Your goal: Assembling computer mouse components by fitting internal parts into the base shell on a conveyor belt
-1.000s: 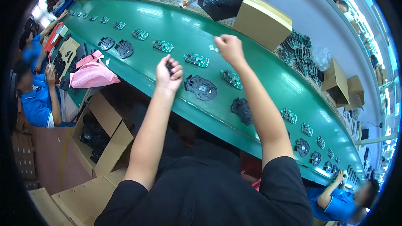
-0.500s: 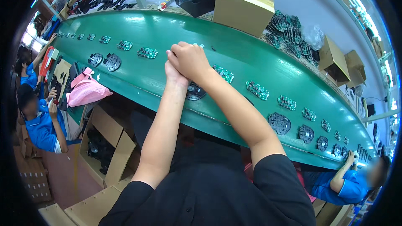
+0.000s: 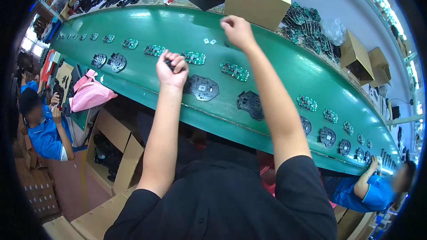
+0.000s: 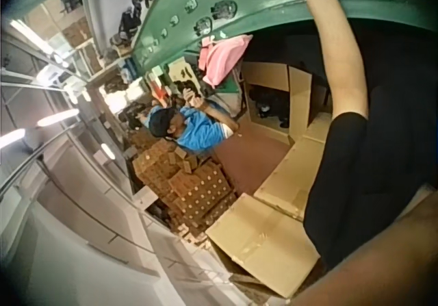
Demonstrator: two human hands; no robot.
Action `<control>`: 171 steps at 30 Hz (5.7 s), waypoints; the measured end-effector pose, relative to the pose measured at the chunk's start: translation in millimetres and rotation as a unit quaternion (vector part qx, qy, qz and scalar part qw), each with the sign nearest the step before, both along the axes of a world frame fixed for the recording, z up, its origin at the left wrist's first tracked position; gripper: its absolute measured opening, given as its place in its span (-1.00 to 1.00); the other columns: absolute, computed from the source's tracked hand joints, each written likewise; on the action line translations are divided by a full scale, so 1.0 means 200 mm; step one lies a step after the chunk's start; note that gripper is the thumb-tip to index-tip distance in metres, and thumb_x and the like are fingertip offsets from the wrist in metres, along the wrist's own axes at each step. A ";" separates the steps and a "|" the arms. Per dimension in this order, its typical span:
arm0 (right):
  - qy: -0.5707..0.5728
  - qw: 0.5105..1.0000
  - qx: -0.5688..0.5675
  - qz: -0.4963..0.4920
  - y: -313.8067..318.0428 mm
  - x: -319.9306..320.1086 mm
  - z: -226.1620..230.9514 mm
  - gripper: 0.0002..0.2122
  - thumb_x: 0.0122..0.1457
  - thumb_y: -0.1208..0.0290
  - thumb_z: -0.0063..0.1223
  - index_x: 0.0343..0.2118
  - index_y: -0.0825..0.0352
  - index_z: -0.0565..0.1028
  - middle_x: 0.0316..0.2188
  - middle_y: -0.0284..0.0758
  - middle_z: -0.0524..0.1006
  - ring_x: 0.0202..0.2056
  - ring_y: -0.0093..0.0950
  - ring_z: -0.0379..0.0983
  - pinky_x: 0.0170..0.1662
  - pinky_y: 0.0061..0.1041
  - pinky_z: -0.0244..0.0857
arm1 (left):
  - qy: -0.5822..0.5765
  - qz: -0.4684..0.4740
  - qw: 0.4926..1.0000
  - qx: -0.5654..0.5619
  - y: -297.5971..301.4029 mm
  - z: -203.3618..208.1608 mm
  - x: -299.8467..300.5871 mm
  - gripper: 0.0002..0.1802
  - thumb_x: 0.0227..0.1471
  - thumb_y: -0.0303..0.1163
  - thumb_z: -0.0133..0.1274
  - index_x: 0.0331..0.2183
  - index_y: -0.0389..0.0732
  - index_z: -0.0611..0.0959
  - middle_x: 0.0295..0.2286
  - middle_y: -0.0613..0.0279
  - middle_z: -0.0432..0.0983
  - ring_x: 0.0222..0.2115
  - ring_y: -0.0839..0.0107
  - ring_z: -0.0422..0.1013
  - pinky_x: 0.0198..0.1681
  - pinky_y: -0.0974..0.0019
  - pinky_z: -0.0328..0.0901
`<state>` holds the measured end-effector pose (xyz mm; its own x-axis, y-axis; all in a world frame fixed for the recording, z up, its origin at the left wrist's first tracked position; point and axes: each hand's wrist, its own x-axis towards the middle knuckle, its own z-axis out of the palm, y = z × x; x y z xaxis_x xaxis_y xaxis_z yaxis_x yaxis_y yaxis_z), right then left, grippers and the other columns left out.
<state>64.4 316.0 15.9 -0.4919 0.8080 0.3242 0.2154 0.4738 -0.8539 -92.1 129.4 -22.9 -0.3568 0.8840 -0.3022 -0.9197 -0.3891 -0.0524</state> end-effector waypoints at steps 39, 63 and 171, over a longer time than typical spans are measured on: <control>-0.157 0.982 -0.042 0.095 -0.08 -0.05 0.09 -0.81 0.17 0.61 0.04 -0.20 0.44 0.64 -0.44 -0.32 0.60 -0.48 -0.54 0.43 -0.34 -0.60 0.39 | 0.784 -0.540 0.306 -0.024 -0.77 -0.85 0.13 -0.47 0.23 -0.04 -0.01 -0.07 -0.32 0.69 -0.12 -0.14 0.63 -0.21 0.05 0.55 -0.14 0.09 0.42; -0.241 0.941 0.085 0.220 -0.83 -0.92 -0.12 -0.84 0.14 0.69 0.15 -0.22 0.49 0.64 -0.35 -0.32 0.63 -0.41 -0.55 0.49 -0.31 -0.62 0.39 | -0.109 -0.154 0.981 0.054 -0.37 -1.38 0.11 -0.13 0.33 0.32 -0.41 0.46 0.17 -0.17 0.46 0.22 -0.29 0.45 0.06 -0.23 0.46 -0.20 -0.25; -0.284 0.909 0.295 0.080 -0.90 -0.14 -0.18 -0.56 -0.13 0.26 0.51 -0.24 0.46 0.62 -0.09 -0.17 0.63 -0.14 -0.24 0.57 -0.03 -0.37 0.46 | -0.291 -0.263 0.879 0.273 -0.28 -0.93 0.09 -0.19 0.34 0.30 -0.43 0.44 0.12 0.01 0.42 0.15 -0.04 0.40 0.00 -0.02 0.44 -0.25 -0.09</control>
